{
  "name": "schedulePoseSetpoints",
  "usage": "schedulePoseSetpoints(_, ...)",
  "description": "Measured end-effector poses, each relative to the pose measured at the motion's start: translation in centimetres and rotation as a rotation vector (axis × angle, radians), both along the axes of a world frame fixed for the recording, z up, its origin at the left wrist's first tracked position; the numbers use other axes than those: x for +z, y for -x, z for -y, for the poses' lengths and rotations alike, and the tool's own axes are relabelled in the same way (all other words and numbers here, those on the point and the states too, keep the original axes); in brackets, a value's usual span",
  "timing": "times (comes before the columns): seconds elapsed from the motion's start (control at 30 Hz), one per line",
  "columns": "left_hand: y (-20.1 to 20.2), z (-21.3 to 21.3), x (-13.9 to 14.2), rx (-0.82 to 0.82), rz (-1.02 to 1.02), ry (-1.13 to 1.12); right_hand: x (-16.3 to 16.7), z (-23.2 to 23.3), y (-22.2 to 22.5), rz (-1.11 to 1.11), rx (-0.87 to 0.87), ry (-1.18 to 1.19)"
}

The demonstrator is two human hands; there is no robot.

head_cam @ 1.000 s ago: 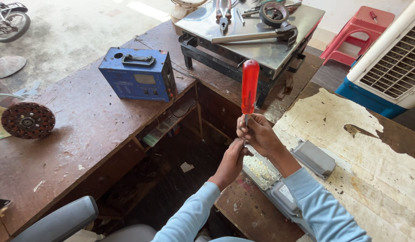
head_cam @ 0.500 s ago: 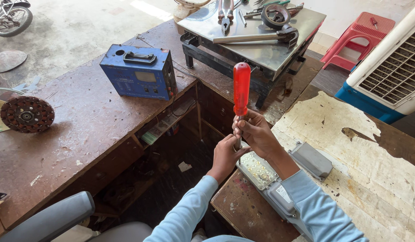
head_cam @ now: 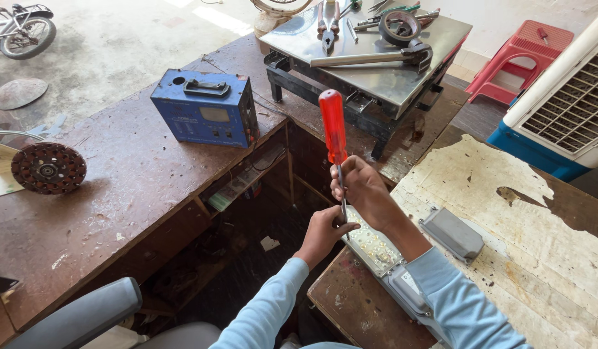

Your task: The person uses a screwdriver to remove screws from an LED light fixture on a workbench, then retrieves a red-handled screwdriver from a tool rack and continues to adjust components inside the fixture.

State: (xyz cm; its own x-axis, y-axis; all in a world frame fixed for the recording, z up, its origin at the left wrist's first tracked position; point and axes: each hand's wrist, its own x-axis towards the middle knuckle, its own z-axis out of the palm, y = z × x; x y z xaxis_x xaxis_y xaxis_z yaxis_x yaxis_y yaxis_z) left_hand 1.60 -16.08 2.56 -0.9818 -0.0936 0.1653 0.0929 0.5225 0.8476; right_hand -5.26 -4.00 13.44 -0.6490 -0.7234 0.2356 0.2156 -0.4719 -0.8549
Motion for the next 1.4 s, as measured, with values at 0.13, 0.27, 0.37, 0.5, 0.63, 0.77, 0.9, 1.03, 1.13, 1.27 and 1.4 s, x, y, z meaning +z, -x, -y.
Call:
schedulePoseSetpoints(0.13,-0.5,-0.1,-0.1,-0.065,-0.087,0.031,-0.9,0.1,0.3,0.031,-0.053,-0.027)
schedulePoseSetpoints(0.27,-1.4,0.2,-0.8,-0.140,-0.116,0.219,-2.0,0.3,1.5,0.110,-0.057,0.062)
schedulePoseSetpoints(0.37,-1.4,0.2,-1.1,-0.171,-0.099,0.351,-2.2,0.4,2.2,0.115,-0.076,0.081)
schedulePoseSetpoints(0.5,-0.8,0.2,-0.7,-0.225,-0.075,0.426,-1.8,0.2,2.3,0.129,-0.128,0.081)
schedulePoseSetpoints(0.63,-0.2,-0.1,-0.4,-0.241,-0.108,0.470,-1.2,-0.5,2.3,0.096,-0.159,0.104)
schedulePoseSetpoints(0.77,0.2,-1.0,-0.4,-0.232,-0.027,0.605,-0.6,-1.4,2.4,0.083,-0.195,0.092)
schedulePoseSetpoints(0.9,0.5,-2.6,-0.2,-0.226,-0.047,0.813,-0.3,-1.8,2.3,0.065,-0.203,0.094)
schedulePoseSetpoints(1.03,0.5,-4.0,0.2,-0.244,0.007,0.973,-0.3,-1.9,2.2,0.054,-0.216,0.079)
schedulePoseSetpoints(1.13,0.6,-4.3,0.3,-0.239,0.057,0.960,-0.4,-2.1,2.2,0.051,-0.215,0.073)
schedulePoseSetpoints(1.27,0.8,-4.1,0.1,-0.250,0.136,0.990,-0.4,-2.2,2.3,0.039,-0.211,0.069)
schedulePoseSetpoints(1.4,0.9,-4.3,-0.4,-0.268,0.137,1.131,-0.5,-2.2,2.2,0.046,-0.218,0.068)
